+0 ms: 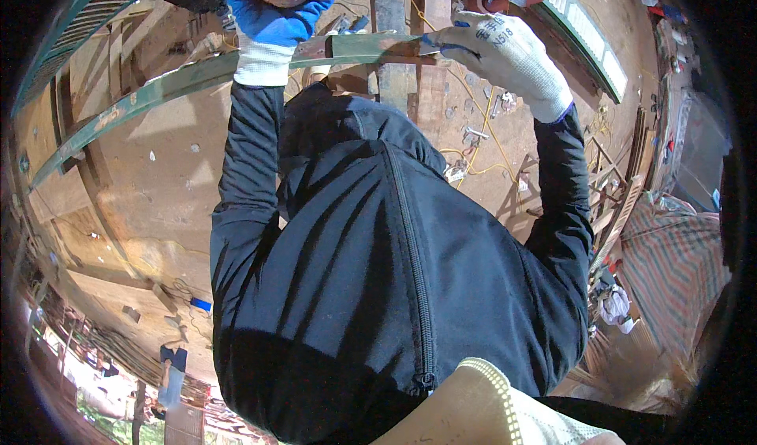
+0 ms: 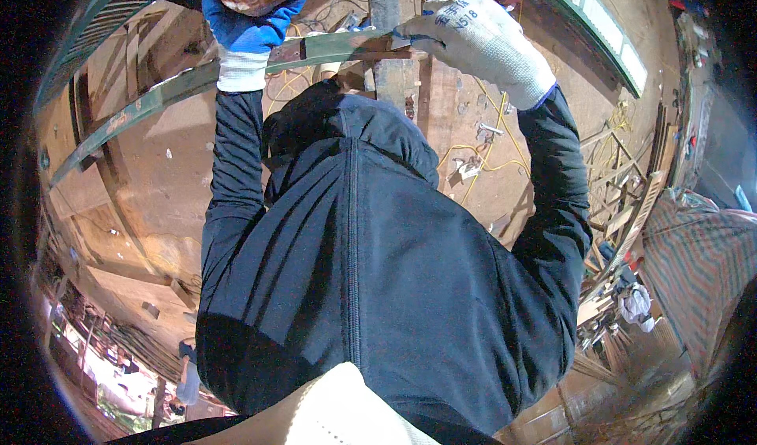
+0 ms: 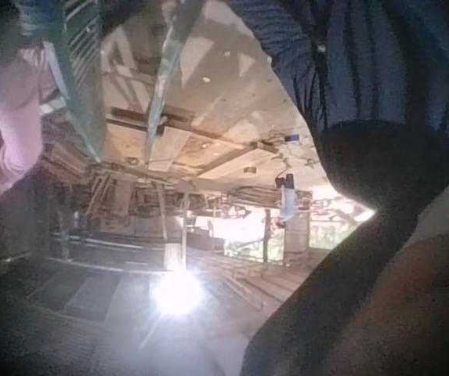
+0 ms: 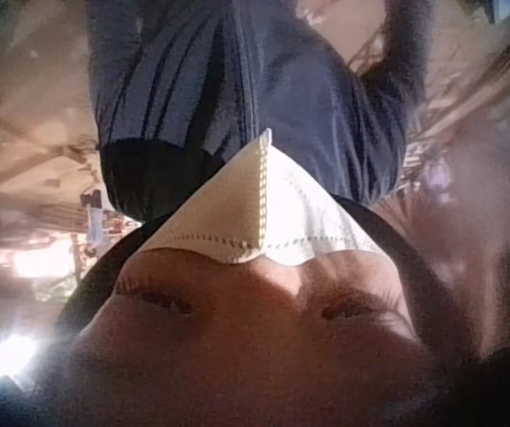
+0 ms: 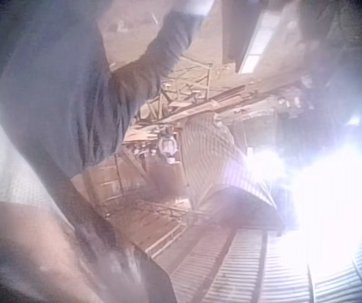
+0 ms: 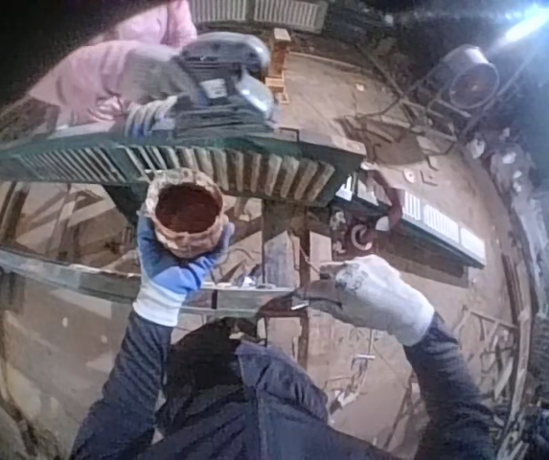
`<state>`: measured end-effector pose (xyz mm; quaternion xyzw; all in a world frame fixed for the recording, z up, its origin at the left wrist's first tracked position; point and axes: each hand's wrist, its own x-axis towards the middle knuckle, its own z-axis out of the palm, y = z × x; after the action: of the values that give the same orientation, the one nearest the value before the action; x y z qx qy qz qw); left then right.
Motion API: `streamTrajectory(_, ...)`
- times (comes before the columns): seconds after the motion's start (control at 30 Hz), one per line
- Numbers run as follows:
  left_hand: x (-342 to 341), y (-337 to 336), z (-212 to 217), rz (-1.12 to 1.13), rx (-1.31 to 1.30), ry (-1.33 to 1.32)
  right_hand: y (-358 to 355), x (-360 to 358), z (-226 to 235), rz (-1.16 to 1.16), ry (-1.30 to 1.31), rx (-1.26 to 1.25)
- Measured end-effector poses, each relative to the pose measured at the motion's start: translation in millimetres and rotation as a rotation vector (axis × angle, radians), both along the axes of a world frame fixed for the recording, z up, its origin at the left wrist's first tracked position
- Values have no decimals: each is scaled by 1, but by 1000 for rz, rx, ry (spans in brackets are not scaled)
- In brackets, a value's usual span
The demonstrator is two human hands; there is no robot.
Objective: The person paints a long wooden slatted frame with a reddish-brown finish using a small brush. They hold a container of paint in the left hand and apply the finish to the frame's edges and surfaces while standing in a workshop.
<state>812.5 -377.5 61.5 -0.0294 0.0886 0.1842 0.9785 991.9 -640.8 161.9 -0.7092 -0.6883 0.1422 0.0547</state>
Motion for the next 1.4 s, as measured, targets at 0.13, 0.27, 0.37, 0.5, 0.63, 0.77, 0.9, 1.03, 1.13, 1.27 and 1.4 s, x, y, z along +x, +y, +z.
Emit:
streamTrajectory(0.13,1,-1,1,46,10,26,-7,11,3,74,-37,136)
streamTrajectory(0.27,3,-3,2,42,75,6,-4,18,23,43,-40,-19)
streamTrajectory(0.37,4,-4,2,26,53,-15,7,19,17,62,47,41)
streamTrajectory(0.5,4,-3,0,22,38,-9,1,11,11,46,-34,11)
streamTrajectory(0.63,4,-3,2,37,54,12,-13,26,17,-21,32,-30)
streamTrajectory(0.77,4,-4,4,37,32,-11,-29,30,-7,-111,168,1)
streamTrajectory(0.9,5,-4,4,21,51,35,-36,28,-24,-96,172,74)
streamTrajectory(1.03,2,-2,0,18,12,68,-35,24,-18,-65,34,3)
streamTrajectory(1.13,2,0,1,8,8,31,-31,32,-11,-23,42,4)
streamTrajectory(1.27,6,-4,-2,50,89,31,-31,42,-14,10,70,117)
streamTrajectory(1.4,5,-2,-1,52,92,7,-28,37,-17,-11,66,71)
